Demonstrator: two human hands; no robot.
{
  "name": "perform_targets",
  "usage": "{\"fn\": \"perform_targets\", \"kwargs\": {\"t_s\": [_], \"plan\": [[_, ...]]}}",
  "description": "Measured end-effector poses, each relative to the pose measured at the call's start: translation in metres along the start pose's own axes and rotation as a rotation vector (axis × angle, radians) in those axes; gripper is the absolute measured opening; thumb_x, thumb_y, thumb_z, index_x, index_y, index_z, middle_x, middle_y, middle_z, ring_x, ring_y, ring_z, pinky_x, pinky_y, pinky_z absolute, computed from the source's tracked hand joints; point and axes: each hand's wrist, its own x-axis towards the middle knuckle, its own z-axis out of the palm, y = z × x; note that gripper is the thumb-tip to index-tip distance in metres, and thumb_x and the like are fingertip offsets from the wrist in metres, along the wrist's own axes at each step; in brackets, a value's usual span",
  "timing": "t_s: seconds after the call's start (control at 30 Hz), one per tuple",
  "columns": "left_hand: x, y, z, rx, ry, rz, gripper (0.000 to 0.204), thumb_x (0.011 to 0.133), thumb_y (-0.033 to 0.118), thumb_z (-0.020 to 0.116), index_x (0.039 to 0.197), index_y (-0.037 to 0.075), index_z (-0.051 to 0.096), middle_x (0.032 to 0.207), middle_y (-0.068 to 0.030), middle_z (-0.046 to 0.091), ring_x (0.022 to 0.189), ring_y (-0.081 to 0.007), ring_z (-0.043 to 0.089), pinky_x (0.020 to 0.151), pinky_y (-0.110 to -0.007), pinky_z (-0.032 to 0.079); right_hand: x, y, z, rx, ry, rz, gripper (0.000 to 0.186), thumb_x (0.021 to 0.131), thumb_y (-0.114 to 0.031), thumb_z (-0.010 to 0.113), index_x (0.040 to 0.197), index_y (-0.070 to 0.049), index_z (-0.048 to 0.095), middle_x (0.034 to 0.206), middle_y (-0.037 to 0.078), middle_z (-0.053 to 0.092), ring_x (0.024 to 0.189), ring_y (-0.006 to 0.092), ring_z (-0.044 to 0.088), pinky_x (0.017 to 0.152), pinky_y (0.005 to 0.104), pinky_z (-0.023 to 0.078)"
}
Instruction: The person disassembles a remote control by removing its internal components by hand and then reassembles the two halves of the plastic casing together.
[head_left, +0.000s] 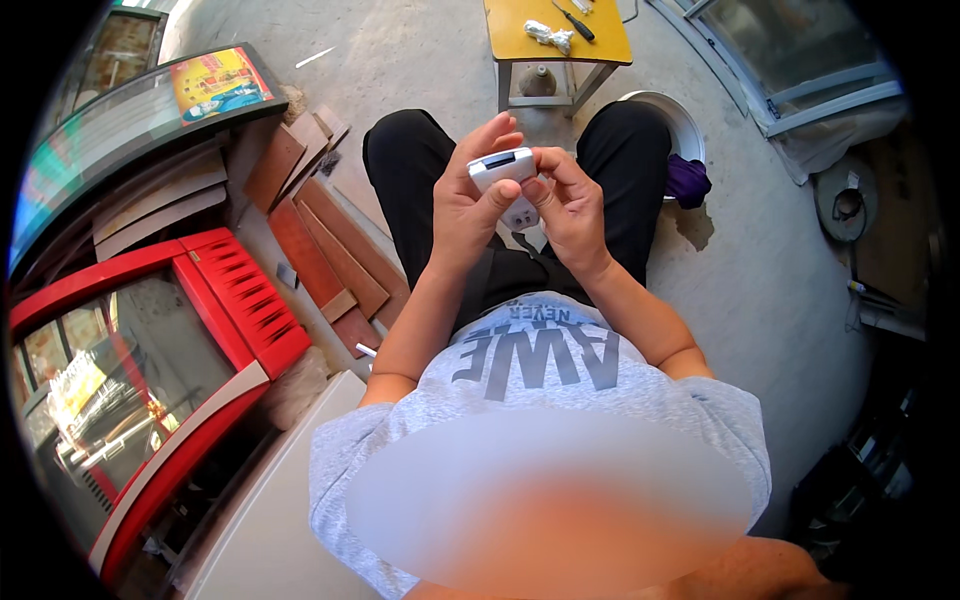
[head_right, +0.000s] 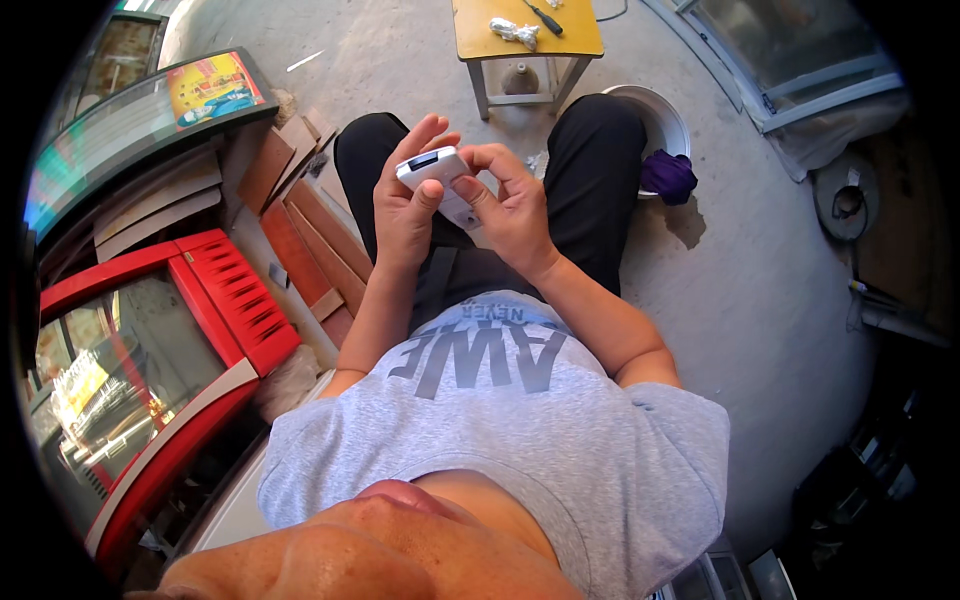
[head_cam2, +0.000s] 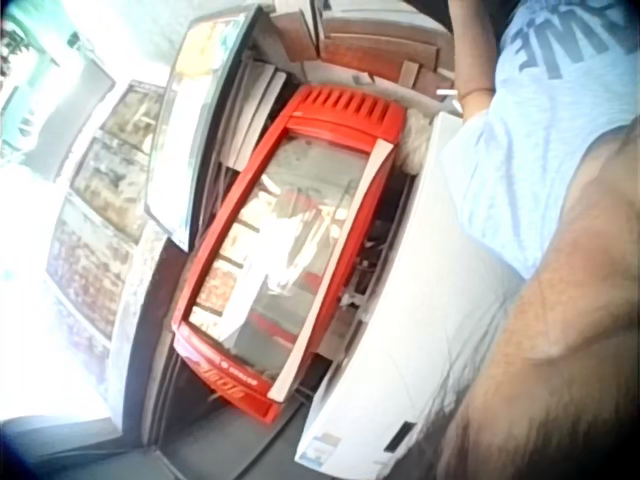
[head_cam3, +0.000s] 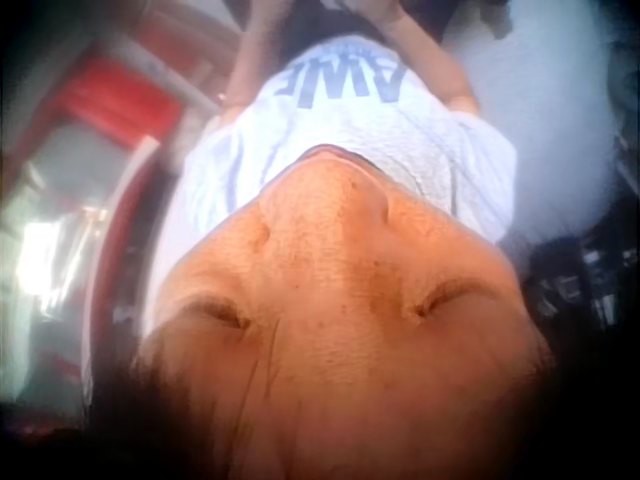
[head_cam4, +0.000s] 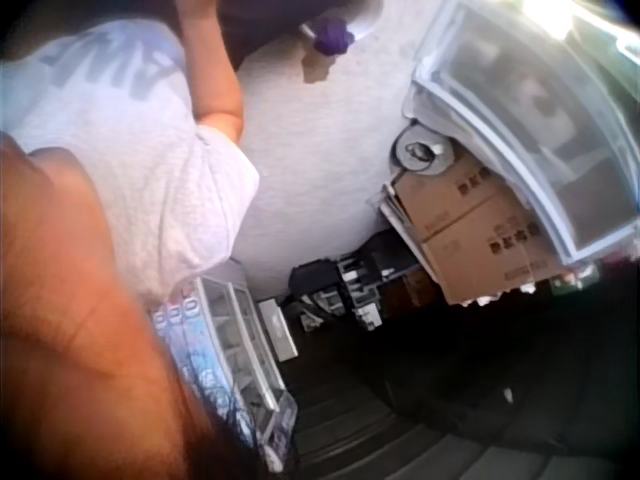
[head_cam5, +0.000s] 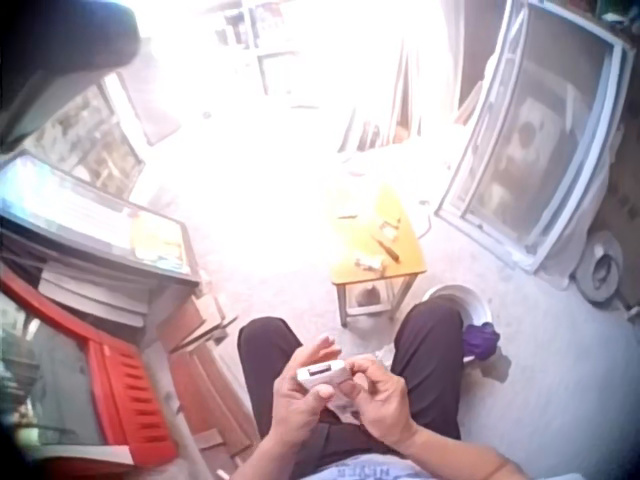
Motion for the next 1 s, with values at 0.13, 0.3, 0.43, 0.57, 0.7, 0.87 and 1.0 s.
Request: {"fn": "perform_targets", "kwargs": {"t_s": [0.13, 0.3, 0.43, 0.57, 0.7, 0.87, 1.0], "plan": [[-0.008, 0.002, 0.003, -0.110, 0.117, -0.024, 0.041, 0.090, 0.019, 0.078, 0.126, 0.003, 0.065, 0.117, -0.0053, 0.065, 0.106, -0.0115, 0.061, 0.092, -0.028, 0.049, 0.004, 0.010, -0.011, 0.090, 0.024, 0.025, 0.022, 0.094, -0.009, 0.071, 0.115, -0.002, 0.066, 0.114, 0.004, 0.063, 0.107, 0.0117, 0.058, 0.097, 0.0270, 0.045], [-0.011, -0.003, 0.000, -0.030, 0.115, 0.021, 0.032, 0.093, 0.016, 0.074, 0.122, 0.005, 0.068, 0.111, -0.0016, 0.064, 0.101, -0.0092, 0.060, 0.086, -0.025, 0.049, 0.006, 0.010, -0.018, 0.019, -0.028, -0.069, 0.028, 0.092, -0.010, 0.073, 0.118, -0.002, 0.067, 0.116, 0.005, 0.063, 0.109, 0.0125, 0.058, 0.098, 0.0273, 0.044], [-0.012, 0.003, 0.006, 0.089, 0.106, 0.089, 0.030, 0.094, 0.018, 0.073, 0.120, 0.004, 0.069, 0.111, -0.0023, 0.063, 0.099, -0.0095, 0.060, 0.085, -0.024, 0.049, 0.007, -0.004, -0.011, 0.074, -0.029, -0.114, 0.035, 0.090, -0.013, 0.076, 0.122, -0.003, 0.068, 0.115, 0.006, 0.064, 0.108, 0.0127, 0.059, 0.097, 0.0267, 0.045], [-0.014, 0.004, 0.008, 0.187, 0.112, 0.143, 0.028, 0.095, 0.019, 0.072, 0.119, 0.004, 0.071, 0.110, -0.0033, 0.063, 0.096, -0.0099, 0.060, 0.081, -0.023, 0.048, 0.009, -0.012, -0.012, 0.029, -0.040, -0.099, 0.034, 0.088, -0.015, 0.077, 0.119, -0.003, 0.071, 0.111, 0.005, 0.064, 0.103, 0.0116, 0.060, 0.092, 0.0252, 0.047], [-0.014, 0.004, 0.007, 0.289, 0.123, 0.214, 0.026, 0.094, 0.019, 0.072, 0.116, 0.004, 0.073, 0.105, -0.0034, 0.063, 0.091, -0.0099, 0.059, 0.076, -0.023, 0.048, 0.009, -0.014, -0.014, -0.004, -0.052, -0.104, 0.028, 0.088, -0.013, 0.077, 0.114, -0.003, 0.073, 0.107, 0.003, 0.064, 0.099, 0.0104, 0.059, 0.087, 0.0240, 0.047], [-0.014, 0.003, 0.005, 0.355, 0.122, 0.229, 0.025, 0.093, 0.018, 0.073, 0.115, 0.005, 0.073, 0.099, -0.0030, 0.064, 0.086, -0.0099, 0.059, 0.072, -0.022, 0.047, 0.005, -0.012, -0.013, 0.049, -0.017, -0.031, 0.026, 0.088, -0.011, 0.077, 0.112, -0.003, 0.073, 0.104, 0.003, 0.064, 0.097, 0.0101, 0.059, 0.086, 0.0233, 0.045], [-0.011, 0.005, 0.006, 0.362, 0.112, 0.232, 0.023, 0.092, 0.018, 0.074, 0.111, 0.005, 0.074, 0.096, -0.0045, 0.065, 0.084, -0.0120, 0.061, 0.073, -0.024, 0.048, 0.002, -0.007, -0.015, 0.073, -0.003, -0.013, 0.025, 0.088, -0.010, 0.077, 0.111, -0.002, 0.072, 0.103, 0.003, 0.064, 0.097, 0.0101, 0.058, 0.087, 0.0233, 0.044]]}}
